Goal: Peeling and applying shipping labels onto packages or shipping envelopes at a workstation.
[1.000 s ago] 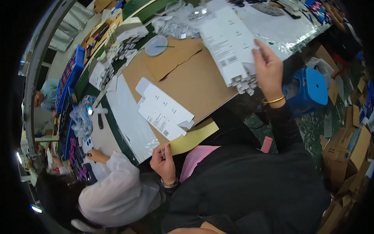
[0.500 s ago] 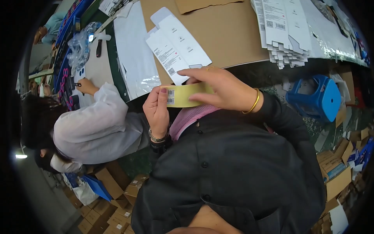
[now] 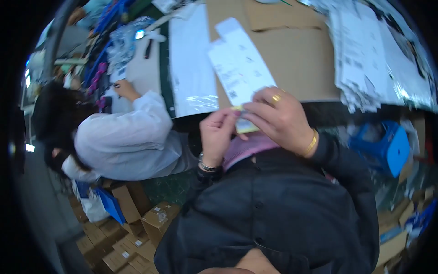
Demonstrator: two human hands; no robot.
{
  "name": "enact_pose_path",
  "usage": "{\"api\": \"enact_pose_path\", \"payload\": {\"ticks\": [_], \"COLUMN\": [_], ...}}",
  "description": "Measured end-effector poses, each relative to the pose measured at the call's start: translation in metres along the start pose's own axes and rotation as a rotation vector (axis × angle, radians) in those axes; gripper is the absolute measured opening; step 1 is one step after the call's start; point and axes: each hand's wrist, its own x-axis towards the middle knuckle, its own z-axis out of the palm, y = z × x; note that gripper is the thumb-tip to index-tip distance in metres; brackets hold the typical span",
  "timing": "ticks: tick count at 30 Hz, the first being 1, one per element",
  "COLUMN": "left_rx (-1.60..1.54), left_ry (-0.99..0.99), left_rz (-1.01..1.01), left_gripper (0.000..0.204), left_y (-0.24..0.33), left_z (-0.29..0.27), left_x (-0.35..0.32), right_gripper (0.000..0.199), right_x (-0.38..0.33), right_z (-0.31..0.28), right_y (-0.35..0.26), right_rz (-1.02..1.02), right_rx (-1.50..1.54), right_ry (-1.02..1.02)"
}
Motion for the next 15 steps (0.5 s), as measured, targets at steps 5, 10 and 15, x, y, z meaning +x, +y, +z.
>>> {"api": "enact_pose_path", "payload": {"ticks": [5, 10, 15], "left_rx": [-0.041, -0.105, -0.135], "left_ry": [-0.032, -0.105, -0.057], "left_rz": [-0.006, -0.018, 0.0], "left_gripper": [0.023, 0.023, 0.024], "left_y": [0.001, 0.001, 0.001], "left_z": [0.003, 0.003, 0.007], "left_x": [0.0, 0.002, 0.008], "right_gripper": [0.032, 0.031, 0.028], "right_x": [0.001, -0.001, 0.0], "right_z": [0.005, 0.009, 0.013], "right_y": [-0.006, -0.009, 0.0], "right_rz": [0.002, 0.024, 0.006], "right_rx": [-0.058, -0.073, -0.043], "right_ry": [0.018, 0.05, 0.09]}}
